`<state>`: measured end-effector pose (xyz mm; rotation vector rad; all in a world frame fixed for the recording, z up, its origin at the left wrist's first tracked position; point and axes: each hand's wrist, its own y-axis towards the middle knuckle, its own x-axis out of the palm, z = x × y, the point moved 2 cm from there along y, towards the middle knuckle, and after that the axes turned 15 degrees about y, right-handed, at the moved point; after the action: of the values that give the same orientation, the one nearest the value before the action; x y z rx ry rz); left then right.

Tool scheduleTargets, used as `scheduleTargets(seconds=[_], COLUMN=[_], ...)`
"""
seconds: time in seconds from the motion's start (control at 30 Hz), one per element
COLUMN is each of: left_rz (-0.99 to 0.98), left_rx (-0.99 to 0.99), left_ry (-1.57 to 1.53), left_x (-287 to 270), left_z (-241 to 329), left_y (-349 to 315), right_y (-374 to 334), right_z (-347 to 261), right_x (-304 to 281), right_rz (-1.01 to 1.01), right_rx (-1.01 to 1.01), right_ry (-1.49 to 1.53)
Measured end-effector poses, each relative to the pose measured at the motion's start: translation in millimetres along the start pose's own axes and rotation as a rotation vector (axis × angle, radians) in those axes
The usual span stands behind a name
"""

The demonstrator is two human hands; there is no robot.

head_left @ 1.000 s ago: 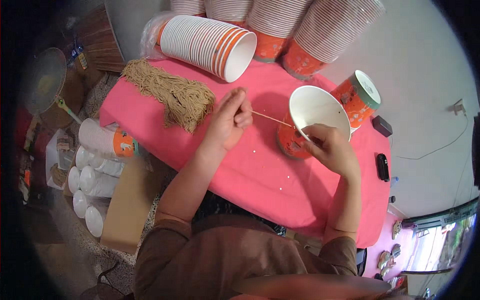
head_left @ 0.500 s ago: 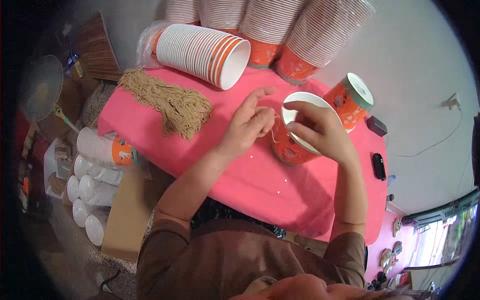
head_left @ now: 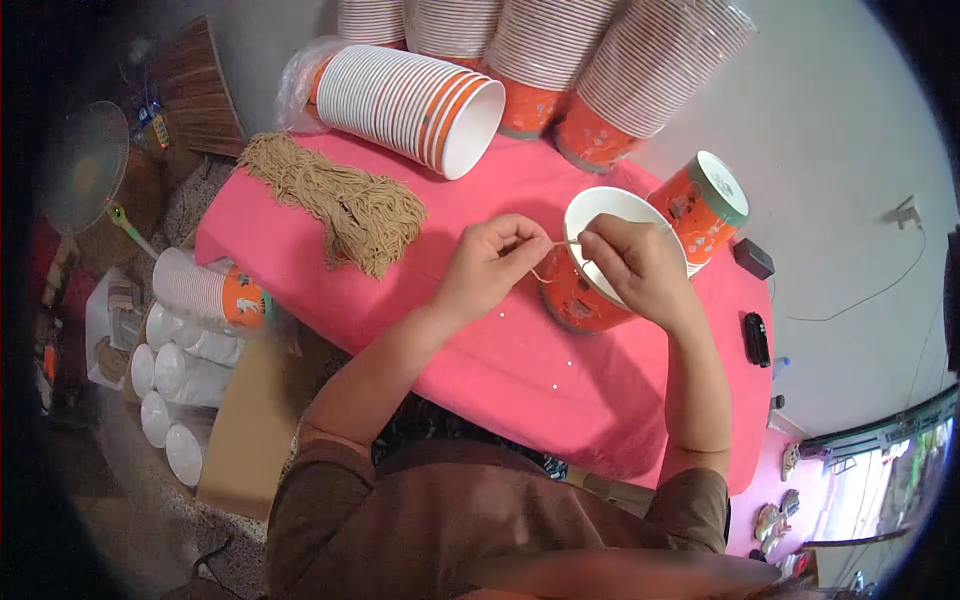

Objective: Attaching and tying strings to the rims of paper buckets.

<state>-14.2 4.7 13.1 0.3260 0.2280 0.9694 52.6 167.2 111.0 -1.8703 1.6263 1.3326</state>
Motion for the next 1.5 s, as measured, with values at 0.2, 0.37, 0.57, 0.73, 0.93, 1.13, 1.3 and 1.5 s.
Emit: scheduleTargets(seconds=[0.2, 0.37, 0.57, 0.73, 0.93, 1.13, 1.3, 1.5], left_rz=[0.13, -0.038, -0.107, -0.077, -0.127, -0.173, -0.133, -0.122], left_rx=[0.049, 0.093, -0.056, -0.299, -0.322, -0.271, -0.029, -0.062], left_ry=[0.129, 0.164, -0.015, -0.292, -0.406, -0.386, 0.113, -0.071], left_x=[14, 29, 27, 13, 12, 10, 2, 5], left_z=[-2, 8, 6, 4, 1, 4, -4, 4], left_y=[5, 10, 13, 10, 9, 9, 2, -2], right_y=[-6, 4, 9, -11, -9, -12, -16, -7], right_z=[-1, -4, 8, 6, 7, 5, -4, -19], right_x=[-13, -10, -6, -11, 2, -7, -22, -16], right_rz=[-0.003, -0.013, 0.141, 0.129, 0.193, 0.166, 0.222, 0.082], right_rx=[0.08, -0.014, -0.037, -0.098, -0.347, -0.342, -0.272, -0.372], right_ry=[0.316, 0.33, 0.313, 0.214, -0.045, -0.058, -0.033, -0.073])
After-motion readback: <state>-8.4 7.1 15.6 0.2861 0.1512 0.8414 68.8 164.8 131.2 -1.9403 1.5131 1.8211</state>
